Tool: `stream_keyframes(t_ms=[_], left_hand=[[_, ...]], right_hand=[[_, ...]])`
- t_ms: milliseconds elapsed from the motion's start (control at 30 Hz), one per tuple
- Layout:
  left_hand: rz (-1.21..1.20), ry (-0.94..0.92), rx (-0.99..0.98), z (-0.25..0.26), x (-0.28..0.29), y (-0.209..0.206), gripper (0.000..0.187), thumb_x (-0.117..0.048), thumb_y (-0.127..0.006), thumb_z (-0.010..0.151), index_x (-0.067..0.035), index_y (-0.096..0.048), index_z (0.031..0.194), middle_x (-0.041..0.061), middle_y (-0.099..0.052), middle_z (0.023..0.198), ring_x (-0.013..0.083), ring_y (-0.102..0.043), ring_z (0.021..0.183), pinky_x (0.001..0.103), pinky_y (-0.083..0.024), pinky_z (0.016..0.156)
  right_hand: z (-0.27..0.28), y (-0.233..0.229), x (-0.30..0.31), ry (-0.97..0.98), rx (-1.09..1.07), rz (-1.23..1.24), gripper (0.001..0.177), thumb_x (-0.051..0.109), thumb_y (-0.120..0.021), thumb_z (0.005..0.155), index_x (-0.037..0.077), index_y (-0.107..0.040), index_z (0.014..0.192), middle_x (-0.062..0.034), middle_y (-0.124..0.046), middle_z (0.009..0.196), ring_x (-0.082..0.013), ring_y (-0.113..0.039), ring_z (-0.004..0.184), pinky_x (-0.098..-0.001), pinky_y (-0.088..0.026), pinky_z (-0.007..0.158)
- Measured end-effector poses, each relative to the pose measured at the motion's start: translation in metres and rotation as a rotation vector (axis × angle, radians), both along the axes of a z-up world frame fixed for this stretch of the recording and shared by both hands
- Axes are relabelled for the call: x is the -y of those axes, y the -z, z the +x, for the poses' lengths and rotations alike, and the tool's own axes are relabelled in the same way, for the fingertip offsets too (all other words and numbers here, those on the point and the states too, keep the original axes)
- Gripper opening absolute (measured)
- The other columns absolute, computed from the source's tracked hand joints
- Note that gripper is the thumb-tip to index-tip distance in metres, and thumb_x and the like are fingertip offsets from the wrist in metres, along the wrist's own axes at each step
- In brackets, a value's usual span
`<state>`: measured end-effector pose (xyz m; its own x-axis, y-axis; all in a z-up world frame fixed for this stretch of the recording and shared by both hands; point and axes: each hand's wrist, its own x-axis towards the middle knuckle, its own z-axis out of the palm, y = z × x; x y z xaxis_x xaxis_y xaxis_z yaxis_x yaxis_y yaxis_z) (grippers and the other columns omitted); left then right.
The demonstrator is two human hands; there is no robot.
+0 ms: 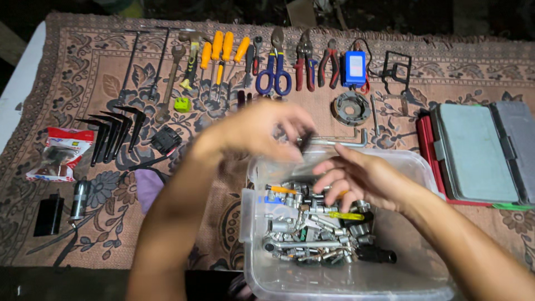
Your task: The person sorts small metal parts and tools from a clear plastic container onto a patterned tablecloth. They arrange hex keys, sockets, and other hardware in rows, then open a light-blue tool case and place it aside. The person continues to pick and place items from the container onto the table.
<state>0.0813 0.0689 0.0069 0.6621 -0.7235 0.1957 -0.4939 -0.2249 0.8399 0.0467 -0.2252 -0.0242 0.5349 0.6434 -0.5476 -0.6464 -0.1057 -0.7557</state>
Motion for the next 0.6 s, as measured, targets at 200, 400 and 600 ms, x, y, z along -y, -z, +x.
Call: stream_keyframes(t_ms=[200,400,600], left_hand=[[0.409,0.121,0.14,-0.062,0.065,-0.012,0.055,-0.059,-0.076,0.069,-0.008,-0.079,0.087,0.006,-0.074,0.08,0.0187,-0.069,0.071,0.032,-0.054,0.064],[0.197,0.11,-0.349,-0.055,0.06,0.009,0.053,-0.058,-0.073,0.077,-0.009,-0.077,0.098,0.002,-0.074,0.086,0.0124,-0.068,0.079,0.029,-0.053,0.068],[0.166,-0.449,0.212,0.017,0.0,0.018,0.073,-0.043,-0.093,0.06,-0.006,-0.069,0.119,0.012,-0.065,0.111,0.0213,-0.068,0.1,0.034,-0.057,0.082]], right_hand=[[-0.007,0.03,-0.009,-0.096,-0.295,0.244,0.058,0.049,-0.032,0.106,-0.002,-0.054,0.123,-0.0111,-0.072,0.096,-0.0238,-0.074,0.067,-0.036,-0.064,0.052],[-0.003,0.071,0.0,-0.271,0.019,-0.229,0.037,0.036,-0.048,0.099,0.005,-0.066,0.108,-0.0132,-0.073,0.078,-0.0228,-0.069,0.059,-0.0345,-0.056,0.045],[-0.015,0.112,-0.006,-0.902,1.092,-0.915,0.022,0.016,-0.064,0.088,0.003,-0.067,0.105,-0.0213,-0.072,0.095,-0.0386,-0.07,0.092,-0.0483,-0.055,0.082]])
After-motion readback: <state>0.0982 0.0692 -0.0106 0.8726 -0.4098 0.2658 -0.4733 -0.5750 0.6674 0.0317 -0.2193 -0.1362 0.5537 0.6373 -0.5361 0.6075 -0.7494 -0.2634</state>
